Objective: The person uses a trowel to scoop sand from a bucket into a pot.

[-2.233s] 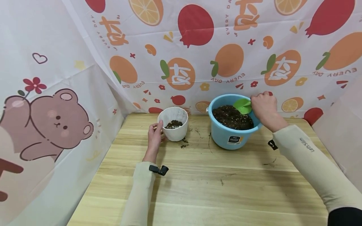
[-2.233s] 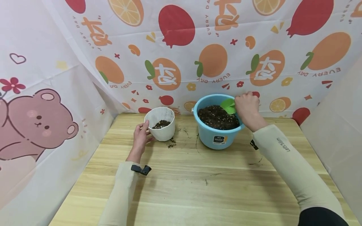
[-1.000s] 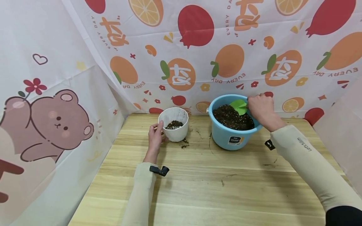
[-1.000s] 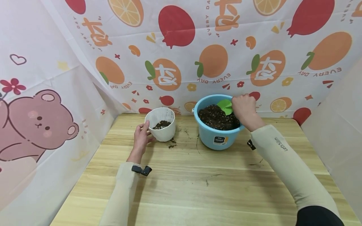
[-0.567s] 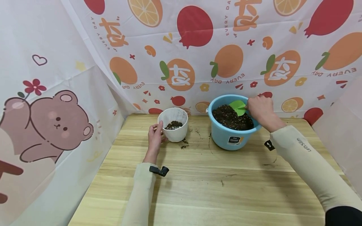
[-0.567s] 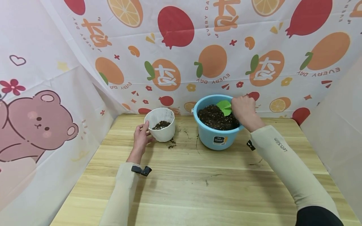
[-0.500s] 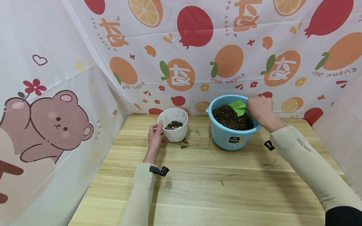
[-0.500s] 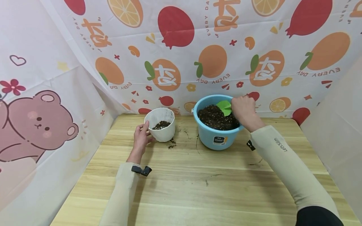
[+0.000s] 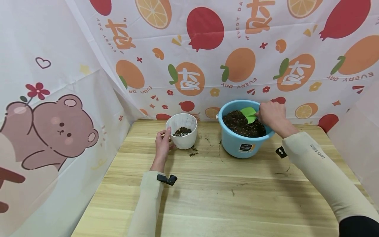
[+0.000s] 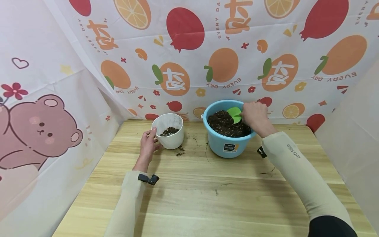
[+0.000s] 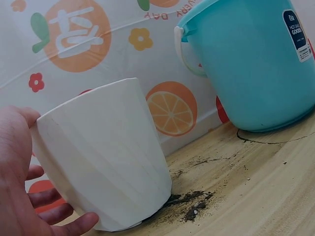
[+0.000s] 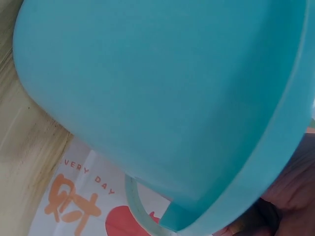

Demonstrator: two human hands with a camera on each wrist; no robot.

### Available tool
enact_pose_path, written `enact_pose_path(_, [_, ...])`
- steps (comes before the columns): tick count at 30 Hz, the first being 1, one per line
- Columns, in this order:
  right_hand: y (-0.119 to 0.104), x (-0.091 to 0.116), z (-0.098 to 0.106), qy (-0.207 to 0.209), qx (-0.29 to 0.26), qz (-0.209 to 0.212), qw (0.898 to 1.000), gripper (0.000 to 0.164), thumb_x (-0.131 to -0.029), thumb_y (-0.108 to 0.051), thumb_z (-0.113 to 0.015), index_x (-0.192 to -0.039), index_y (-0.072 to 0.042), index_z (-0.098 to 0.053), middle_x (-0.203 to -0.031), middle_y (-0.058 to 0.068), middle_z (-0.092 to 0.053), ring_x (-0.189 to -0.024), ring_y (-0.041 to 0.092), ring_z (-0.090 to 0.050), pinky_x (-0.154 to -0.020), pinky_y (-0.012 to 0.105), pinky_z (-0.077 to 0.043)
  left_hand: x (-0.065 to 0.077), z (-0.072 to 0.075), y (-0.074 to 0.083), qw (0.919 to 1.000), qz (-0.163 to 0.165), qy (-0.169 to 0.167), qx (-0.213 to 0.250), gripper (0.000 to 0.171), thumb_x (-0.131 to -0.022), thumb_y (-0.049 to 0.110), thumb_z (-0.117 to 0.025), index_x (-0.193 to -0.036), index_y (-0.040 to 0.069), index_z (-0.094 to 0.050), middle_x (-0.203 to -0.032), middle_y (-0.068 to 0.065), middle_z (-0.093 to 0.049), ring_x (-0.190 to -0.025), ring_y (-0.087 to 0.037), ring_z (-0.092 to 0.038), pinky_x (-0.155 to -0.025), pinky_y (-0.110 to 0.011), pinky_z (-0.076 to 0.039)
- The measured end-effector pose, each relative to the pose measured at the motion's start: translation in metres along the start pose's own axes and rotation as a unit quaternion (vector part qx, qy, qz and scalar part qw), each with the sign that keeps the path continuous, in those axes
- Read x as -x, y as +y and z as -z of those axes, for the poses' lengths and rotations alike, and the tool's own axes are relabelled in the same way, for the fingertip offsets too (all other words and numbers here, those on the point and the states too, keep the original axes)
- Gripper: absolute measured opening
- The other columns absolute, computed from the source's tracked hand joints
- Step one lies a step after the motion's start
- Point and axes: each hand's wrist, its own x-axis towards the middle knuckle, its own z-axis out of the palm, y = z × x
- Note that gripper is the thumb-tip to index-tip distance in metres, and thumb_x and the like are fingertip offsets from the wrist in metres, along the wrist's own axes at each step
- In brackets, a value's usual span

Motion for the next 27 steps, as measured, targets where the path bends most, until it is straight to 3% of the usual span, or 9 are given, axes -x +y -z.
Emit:
enact_pose_path(9, [0.0019,-0.0007,-0.004,-0.001,-0.02,-0.019,1.0,0.051,-0.093,-0.032,-0.067,-0.057,-0.014,-0.035,-0.058,0.001,-0.027,-0.053,0.026,-0.041,-0.042,0.032,-0.031,0.0023,-0.0015,-0.0016,1.0,-0.006,-0.002,0.0,0.061,-0.1,0.06,-0.052,-0.133,0.01,-0.045,-0.121,-0.008,-0.048,-0.105,-0.022,-0.057,-0.085,-0.048,-0.059])
enact_pose_path(17, [-0.0019,0.0013,-0.0054,-0.01,-0.04,-0.046,0.998,0.05,-0.092,-0.036,-0.068,-0.059,-0.013,-0.038,-0.058,0.003,-0.032,-0.056,0.028,-0.045,-0.045,0.036,-0.035,0.0,-0.0017,-0.0037,0.9999,-0.013,-0.003,0.008,0.059,-0.1,0.059,-0.052,-0.132,0.01,-0.045,-0.121,-0.007,-0.049,-0.105,-0.024,-0.056,-0.077,-0.041,-0.061])
enact_pose_path(27, [-0.0048,0.0038,-0.0079,-0.007,-0.051,-0.049,0.997,0.052,-0.092,-0.038,-0.069,-0.058,-0.013,-0.039,-0.06,0.003,-0.03,-0.056,0.028,-0.045,-0.046,0.034,-0.032,0.0014,-0.0009,-0.0029,0.9998,-0.014,0.0,0.011,0.058,-0.1,0.059,-0.053,-0.131,0.011,-0.046,-0.118,-0.006,-0.049,-0.104,-0.022,-0.056,-0.081,-0.048,-0.06])
